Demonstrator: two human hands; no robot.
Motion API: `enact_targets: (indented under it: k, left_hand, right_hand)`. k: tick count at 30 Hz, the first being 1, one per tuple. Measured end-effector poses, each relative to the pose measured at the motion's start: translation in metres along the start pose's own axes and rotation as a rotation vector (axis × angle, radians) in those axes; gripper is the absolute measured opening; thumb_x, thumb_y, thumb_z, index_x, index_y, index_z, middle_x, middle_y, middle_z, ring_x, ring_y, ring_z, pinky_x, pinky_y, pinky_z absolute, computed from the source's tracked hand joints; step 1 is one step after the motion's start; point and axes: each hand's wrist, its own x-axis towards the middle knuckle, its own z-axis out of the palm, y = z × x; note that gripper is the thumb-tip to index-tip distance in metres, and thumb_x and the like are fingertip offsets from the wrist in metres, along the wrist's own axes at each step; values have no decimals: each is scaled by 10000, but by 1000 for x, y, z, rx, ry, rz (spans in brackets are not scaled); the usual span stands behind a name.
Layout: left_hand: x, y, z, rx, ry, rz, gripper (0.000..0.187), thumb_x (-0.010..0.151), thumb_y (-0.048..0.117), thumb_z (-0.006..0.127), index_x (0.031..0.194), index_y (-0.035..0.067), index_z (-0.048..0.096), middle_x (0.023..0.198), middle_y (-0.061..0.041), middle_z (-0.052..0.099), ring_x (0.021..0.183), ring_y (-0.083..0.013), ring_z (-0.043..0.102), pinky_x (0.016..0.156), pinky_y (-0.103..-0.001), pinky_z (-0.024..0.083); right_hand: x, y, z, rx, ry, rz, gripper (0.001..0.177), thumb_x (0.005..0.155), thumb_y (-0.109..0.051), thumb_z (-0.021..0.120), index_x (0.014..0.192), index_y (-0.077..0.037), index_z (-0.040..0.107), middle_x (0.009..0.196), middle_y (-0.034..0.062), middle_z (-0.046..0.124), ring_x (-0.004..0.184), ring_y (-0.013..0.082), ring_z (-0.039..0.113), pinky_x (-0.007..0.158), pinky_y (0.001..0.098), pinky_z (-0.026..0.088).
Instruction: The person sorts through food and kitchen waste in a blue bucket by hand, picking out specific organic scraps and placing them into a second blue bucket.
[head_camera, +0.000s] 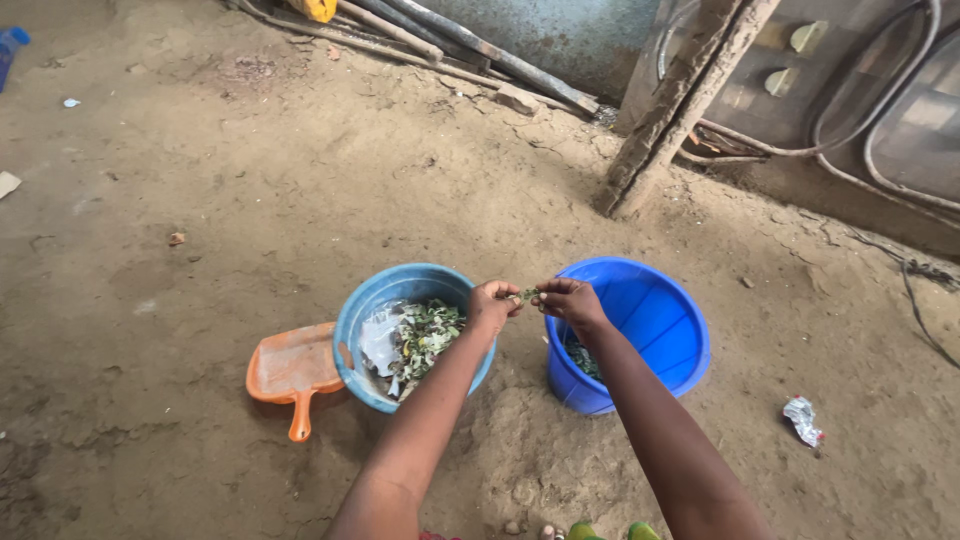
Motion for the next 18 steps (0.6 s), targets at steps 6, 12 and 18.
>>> enact_targets:
  k: [6,12,18]
  left_hand:
    - [-6,-3,49,89,-98,7,169,880,-96,652,1029,-36,707,833,-73,706,686,-123,666,598,-266,547]
    - [5,-43,111,153,-162,-64,153,857,-81,660,983,-20,721,797,-78,702,628,-123,641,565,-264,531]
    - [29,-107,161,300,-171,-273,214,920,97,608,998,-41,751,833,-146,720,668,-199,664,594,-341,535]
  right_hand:
    - [-15,3,-55,24,9,41,166,909,10,695,1072,0,723,962,95,768,899,196,755,799,310,598]
    - [-11,35,-111,26,96,49,164,897,-5,700,1055,-11,738,934,85,758,796,161,722,727,287,601]
    - [11,91,-152,-12,285,128,252,821,118,637,1034,23,733,887,120,734,701,184,702,629,312,591]
